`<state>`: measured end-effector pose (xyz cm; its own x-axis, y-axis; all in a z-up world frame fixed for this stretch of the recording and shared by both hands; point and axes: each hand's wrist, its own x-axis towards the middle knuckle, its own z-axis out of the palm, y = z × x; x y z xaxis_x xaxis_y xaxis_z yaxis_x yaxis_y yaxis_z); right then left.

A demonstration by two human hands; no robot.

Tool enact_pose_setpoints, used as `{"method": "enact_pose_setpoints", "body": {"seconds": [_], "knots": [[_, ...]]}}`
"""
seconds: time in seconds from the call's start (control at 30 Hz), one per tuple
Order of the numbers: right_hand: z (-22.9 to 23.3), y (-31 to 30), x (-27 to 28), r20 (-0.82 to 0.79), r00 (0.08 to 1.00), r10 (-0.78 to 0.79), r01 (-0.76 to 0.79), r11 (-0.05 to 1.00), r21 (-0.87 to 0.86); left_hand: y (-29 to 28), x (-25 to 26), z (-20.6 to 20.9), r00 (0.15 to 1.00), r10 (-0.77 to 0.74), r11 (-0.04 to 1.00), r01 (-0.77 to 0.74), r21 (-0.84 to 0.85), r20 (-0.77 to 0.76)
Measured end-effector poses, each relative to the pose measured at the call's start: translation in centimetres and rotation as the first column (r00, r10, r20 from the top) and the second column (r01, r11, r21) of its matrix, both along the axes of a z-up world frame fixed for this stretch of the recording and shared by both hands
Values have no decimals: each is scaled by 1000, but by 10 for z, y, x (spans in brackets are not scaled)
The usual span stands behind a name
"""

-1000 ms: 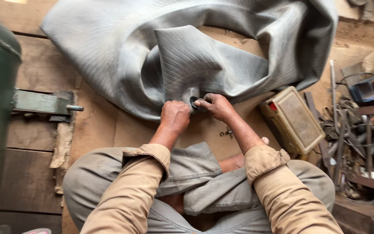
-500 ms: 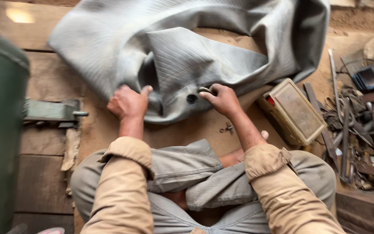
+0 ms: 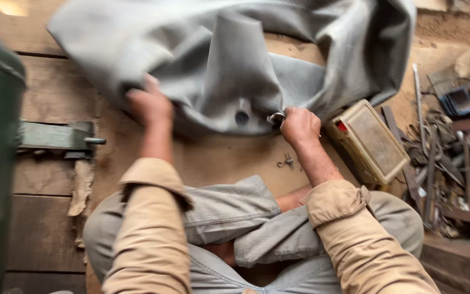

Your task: The person installs a metal valve stem into a large rubber inner tube. They position the valve through a hole, tighten nuts using wrenches, and trim the surrounding rubber using large shears.

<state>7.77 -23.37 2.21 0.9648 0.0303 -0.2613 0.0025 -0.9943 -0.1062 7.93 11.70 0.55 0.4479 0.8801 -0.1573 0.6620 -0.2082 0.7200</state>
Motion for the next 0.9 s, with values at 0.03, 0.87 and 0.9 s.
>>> {"method": "enact_pose_setpoints", "body": {"seconds": [0.03, 0.87, 0.9], "knots": [[-2, -7, 0, -10, 1000, -21, 21, 1000, 14, 13, 6, 10, 990, 19, 1000, -16, -25, 140], [46, -25, -10, -11, 1000, 20, -19, 990, 141, -65, -78, 56, 770, -583, 812, 555, -180, -258], [50, -24, -16, 14, 1000, 2, -4, 989, 145, -70, -83, 59, 725, -615, 786, 595, -170, -310]]}}
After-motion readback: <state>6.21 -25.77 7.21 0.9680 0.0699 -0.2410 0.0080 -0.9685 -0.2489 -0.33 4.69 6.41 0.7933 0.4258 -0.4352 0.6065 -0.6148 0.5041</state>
